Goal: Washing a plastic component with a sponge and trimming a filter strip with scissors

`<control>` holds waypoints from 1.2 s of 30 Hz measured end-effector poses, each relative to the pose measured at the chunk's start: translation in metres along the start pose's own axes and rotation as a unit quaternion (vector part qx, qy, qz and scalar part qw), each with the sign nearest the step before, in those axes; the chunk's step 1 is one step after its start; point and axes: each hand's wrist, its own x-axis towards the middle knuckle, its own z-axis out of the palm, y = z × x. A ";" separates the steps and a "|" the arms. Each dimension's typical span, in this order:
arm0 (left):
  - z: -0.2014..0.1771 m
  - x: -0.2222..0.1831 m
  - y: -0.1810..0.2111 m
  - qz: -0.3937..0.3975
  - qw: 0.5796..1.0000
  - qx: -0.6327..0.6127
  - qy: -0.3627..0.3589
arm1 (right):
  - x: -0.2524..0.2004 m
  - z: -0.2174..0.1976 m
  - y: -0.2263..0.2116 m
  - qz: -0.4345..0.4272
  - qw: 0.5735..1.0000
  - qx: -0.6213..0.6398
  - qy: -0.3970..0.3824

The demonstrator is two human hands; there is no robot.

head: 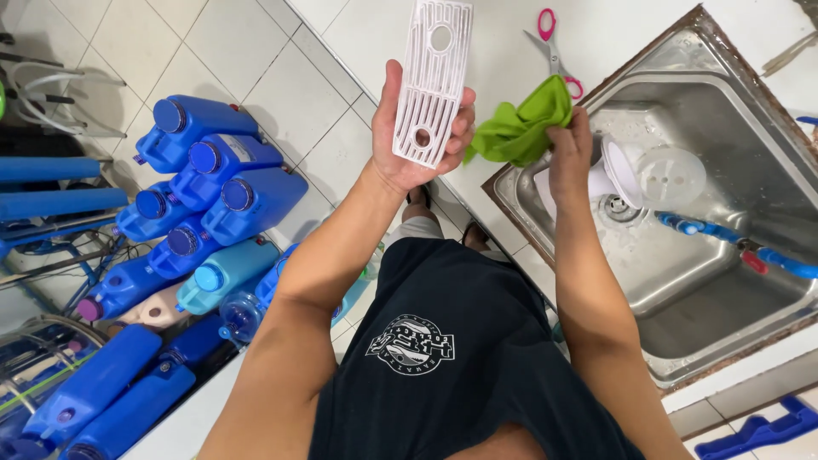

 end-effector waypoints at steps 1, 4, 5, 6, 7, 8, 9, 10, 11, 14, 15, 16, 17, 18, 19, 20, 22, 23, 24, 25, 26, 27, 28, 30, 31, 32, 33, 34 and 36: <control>0.002 0.002 -0.001 -0.003 1.000 0.018 0.016 | 0.000 -0.003 -0.004 0.018 0.995 0.091 0.023; 0.014 0.010 -0.005 -0.005 0.997 0.056 0.057 | -0.005 -0.006 -0.036 -0.001 0.983 0.176 0.050; 0.019 0.013 -0.007 0.000 0.994 0.076 0.082 | -0.008 -0.007 -0.050 -0.036 0.984 0.170 0.051; 0.026 0.016 -0.008 -0.003 0.994 0.076 0.080 | -0.010 -0.006 -0.063 -0.038 0.983 0.169 0.055; 0.032 0.020 -0.011 0.014 0.988 0.114 0.104 | -0.013 -0.006 -0.076 -0.066 0.988 0.122 0.067; 0.038 0.023 -0.013 0.032 0.980 0.151 0.127 | -0.015 -0.006 -0.090 -0.093 0.990 0.074 0.078; 0.042 0.026 -0.016 0.030 0.980 0.151 0.124 | -0.016 -0.005 -0.098 -0.094 0.989 0.073 0.081; 0.045 0.028 -0.018 0.058 0.965 0.201 0.160 | -0.018 -0.003 -0.106 -0.093 0.993 0.061 0.038; 0.049 0.031 -0.020 0.088 0.944 0.251 0.194 | -0.019 -0.001 -0.115 -0.091 0.995 0.048 -0.007; 0.051 0.033 -0.022 0.103 0.893 0.338 0.280 | -0.011 0.011 -0.105 -0.078 0.992 -0.082 -0.061; 0.050 0.033 -0.022 0.105 0.892 0.338 0.281 | -0.014 0.016 -0.106 -0.078 0.992 -0.081 -0.063; 0.049 0.032 -0.021 0.101 0.892 0.328 0.295 | -0.016 0.021 -0.106 -0.047 0.987 -0.140 -0.068; 0.047 0.030 -0.019 0.096 0.891 0.317 0.310 | -0.020 0.028 -0.106 -0.014 0.977 -0.199 -0.074; 0.047 0.027 -0.016 0.097 0.890 0.316 0.313 | -0.012 0.028 -0.089 -0.013 0.977 -0.199 -0.076; 0.045 0.025 -0.016 0.090 0.875 0.337 0.335 | -0.005 0.026 -0.070 -0.086 0.962 -0.249 -0.067; 0.044 0.023 -0.015 0.083 0.859 0.358 0.357 | 0.001 0.023 -0.052 -0.159 0.940 -0.297 -0.058; 0.039 0.022 -0.011 0.073 0.824 0.413 0.382 | -0.001 0.025 -0.067 -0.159 0.941 -0.293 -0.062; 0.036 0.018 -0.013 0.058 0.785 0.461 0.409 | -0.007 0.024 -0.073 -0.152 0.942 -0.291 -0.067; 0.036 0.016 -0.012 0.058 0.786 0.457 0.412 | -0.011 0.031 -0.078 -0.149 0.942 -0.293 -0.071; 0.035 0.018 -0.011 0.034 0.778 0.456 0.431 | -0.014 0.035 -0.084 -0.108 0.971 -0.207 -0.051; 0.035 0.020 -0.010 0.011 0.769 0.455 0.449 | -0.016 0.039 -0.091 -0.065 0.990 -0.118 -0.030; 0.034 0.021 -0.010 0.011 0.770 0.455 0.448 | -0.017 0.045 -0.098 -0.066 0.990 -0.120 -0.030; 0.033 0.022 -0.009 -0.005 0.762 0.461 0.456 | -0.018 0.051 -0.105 -0.052 0.990 -0.122 -0.044; 0.025 0.023 -0.011 -0.025 0.755 0.465 0.462 | -0.016 0.059 -0.104 -0.035 0.990 -0.127 -0.057; 0.019 0.024 -0.010 -0.020 0.745 0.469 0.474 | -0.012 0.062 -0.096 -0.104 0.977 -0.173 -0.065; 0.013 0.026 -0.009 -0.016 0.735 0.473 0.486 | -0.008 0.065 -0.088 -0.171 0.958 -0.219 -0.074; 0.004 0.025 -0.007 -0.016 0.735 0.472 0.486 | 0.002 0.064 -0.076 -0.171 0.958 -0.219 -0.074; -0.006 0.025 -0.005 -0.016 0.716 0.500 0.487 | 0.013 0.063 -0.064 -0.101 0.946 -0.298 -0.078; -0.017 0.021 -0.003 -0.020 0.697 0.525 0.487 | 0.035 0.051 -0.028 -0.024 0.923 -0.374 -0.081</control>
